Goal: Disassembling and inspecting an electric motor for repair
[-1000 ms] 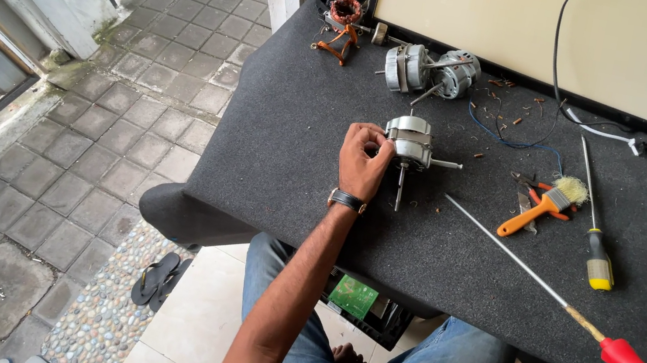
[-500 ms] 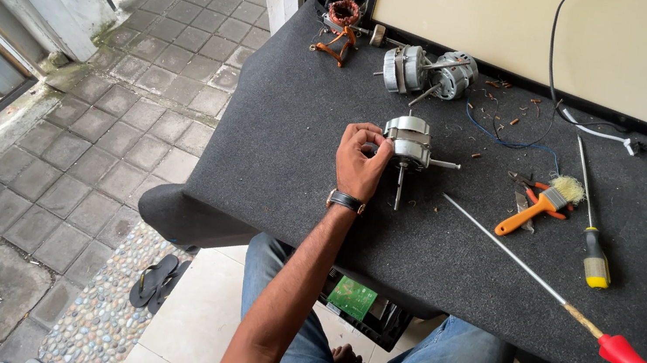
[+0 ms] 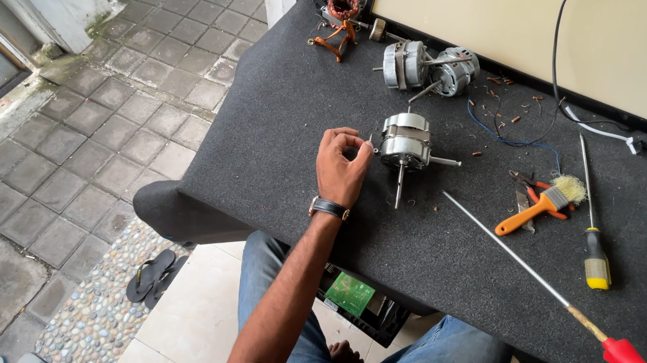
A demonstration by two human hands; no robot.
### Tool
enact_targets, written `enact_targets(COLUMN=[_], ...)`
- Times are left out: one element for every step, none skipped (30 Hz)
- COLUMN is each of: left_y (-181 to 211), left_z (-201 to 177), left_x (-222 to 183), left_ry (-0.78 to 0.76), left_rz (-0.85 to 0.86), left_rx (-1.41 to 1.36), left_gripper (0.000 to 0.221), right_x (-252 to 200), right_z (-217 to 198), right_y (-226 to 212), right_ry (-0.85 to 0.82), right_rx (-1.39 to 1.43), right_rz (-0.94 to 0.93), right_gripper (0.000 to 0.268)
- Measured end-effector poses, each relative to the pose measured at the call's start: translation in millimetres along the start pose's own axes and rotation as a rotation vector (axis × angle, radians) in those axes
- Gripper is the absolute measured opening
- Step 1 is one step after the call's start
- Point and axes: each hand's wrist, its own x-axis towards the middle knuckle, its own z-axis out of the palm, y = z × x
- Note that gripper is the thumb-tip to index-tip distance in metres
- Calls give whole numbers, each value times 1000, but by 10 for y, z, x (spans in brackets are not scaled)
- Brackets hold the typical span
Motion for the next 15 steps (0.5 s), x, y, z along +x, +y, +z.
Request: enact_targets(left_y=[-23,-45,-103,-158,-205,-196,-187,-179,-190,-201,-212,-212,-211,-210,-222], left_z=[4,6,42,78,121,95,69,47,20,-5,-27,-46,-62,-77,-44], left_x=[20,39,27,13,25,27,19,11,1,-9,-17,-20,-17,-14,10], left_ry=[-78,-156,-155,-157,-157,-153,-136,-119,-122,-188,-254,-257,-367,-476,-478], left_rz=[-17,-33,-36,14,68,69,100,131,132,153,173,174,194,213,214], left_rx=[113,226,227,307,386,386,309,232,234,251,267,267,339,411,411], left_gripper=[16,21,21,24,26,26,17,10,10,22,39,39,55,74,74], right_x=[17,32,47,62,89,104,103,106,99,93,89,69,52,35,17], right_z=[38,75,110,142,187,208,224,240,257,275,292,293,298,303,326], right_y=[47,93,-20,-136,-249,-359,-471,-581,-554,-526,-497,-406,-314,-221,-199], right_ry=[24,48,45,22,2,2,2,1,2,5,10,11,14,18,19], right_rx=[88,175,175,185,198,200,134,68,69,111,154,154,142,131,131], right_rz=[16,32,32,-5,-45,-48,-50,-51,-47,-38,-29,-27,36,98,99], right_gripper=[39,39,39,27,16,16,13,10,10,14,18,18,21,24,24])
